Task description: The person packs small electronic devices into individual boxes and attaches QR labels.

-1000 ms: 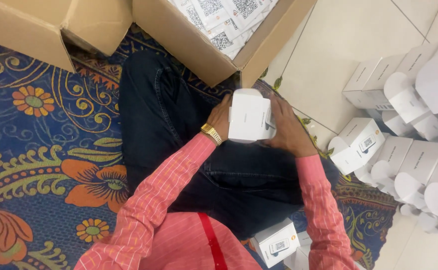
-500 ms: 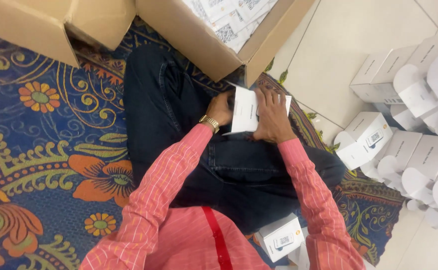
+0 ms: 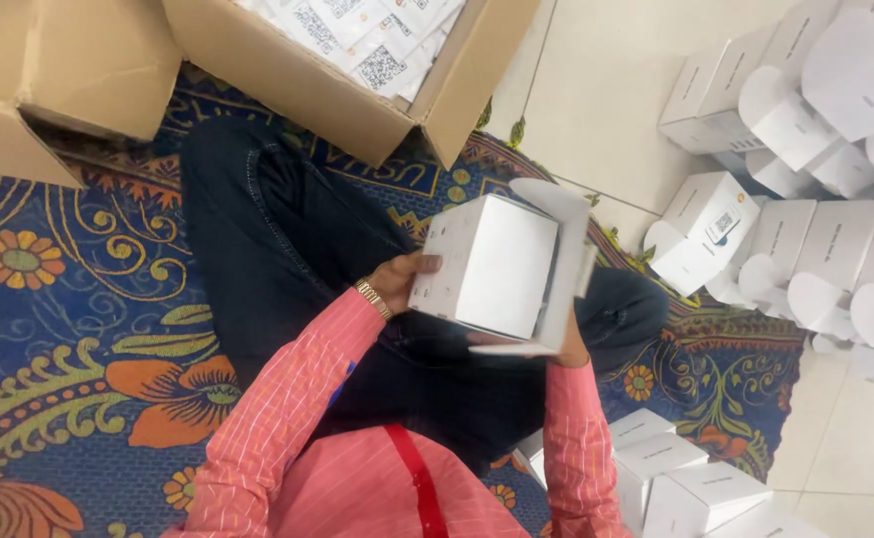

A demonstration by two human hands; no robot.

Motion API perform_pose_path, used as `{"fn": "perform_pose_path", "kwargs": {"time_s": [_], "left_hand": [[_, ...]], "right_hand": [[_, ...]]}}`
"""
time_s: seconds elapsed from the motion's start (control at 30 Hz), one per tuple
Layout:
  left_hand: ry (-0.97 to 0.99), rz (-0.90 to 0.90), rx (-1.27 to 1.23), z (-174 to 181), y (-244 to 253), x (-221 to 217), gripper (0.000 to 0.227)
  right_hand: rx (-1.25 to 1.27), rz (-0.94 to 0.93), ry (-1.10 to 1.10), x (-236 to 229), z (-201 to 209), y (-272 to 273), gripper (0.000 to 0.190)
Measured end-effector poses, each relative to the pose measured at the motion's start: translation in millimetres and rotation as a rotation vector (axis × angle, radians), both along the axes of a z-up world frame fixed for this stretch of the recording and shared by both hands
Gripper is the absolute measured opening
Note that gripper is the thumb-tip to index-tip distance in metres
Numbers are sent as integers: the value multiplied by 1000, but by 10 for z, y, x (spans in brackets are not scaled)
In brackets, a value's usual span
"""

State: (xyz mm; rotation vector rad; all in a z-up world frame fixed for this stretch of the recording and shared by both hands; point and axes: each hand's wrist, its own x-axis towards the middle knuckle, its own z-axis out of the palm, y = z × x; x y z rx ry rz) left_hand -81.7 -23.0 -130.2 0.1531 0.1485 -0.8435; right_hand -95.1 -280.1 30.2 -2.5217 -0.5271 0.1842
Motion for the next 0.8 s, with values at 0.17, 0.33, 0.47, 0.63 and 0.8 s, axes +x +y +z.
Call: {"fn": "perform_pose_path", "kwargs": {"time_s": [0.17,0.33,0.47,0.63,0.8], "left_hand": [[49,-2,-165,181,46,3,64],[-22,43,-18,398,125,61,65],[-70,27,67,637,92,108,66],[-132,77,196,577,131,114,65],[-92,35,140,363,99,74,67]], "right_hand": [[181,-54,-51,65,791,447,151],[384,-88,-74,75,1021,778,162],[602,-174,-50,10,873,932,163],[844,-249,30,-18,705,873,165],[1014,-306,-88,-129,734,667,165]]}}
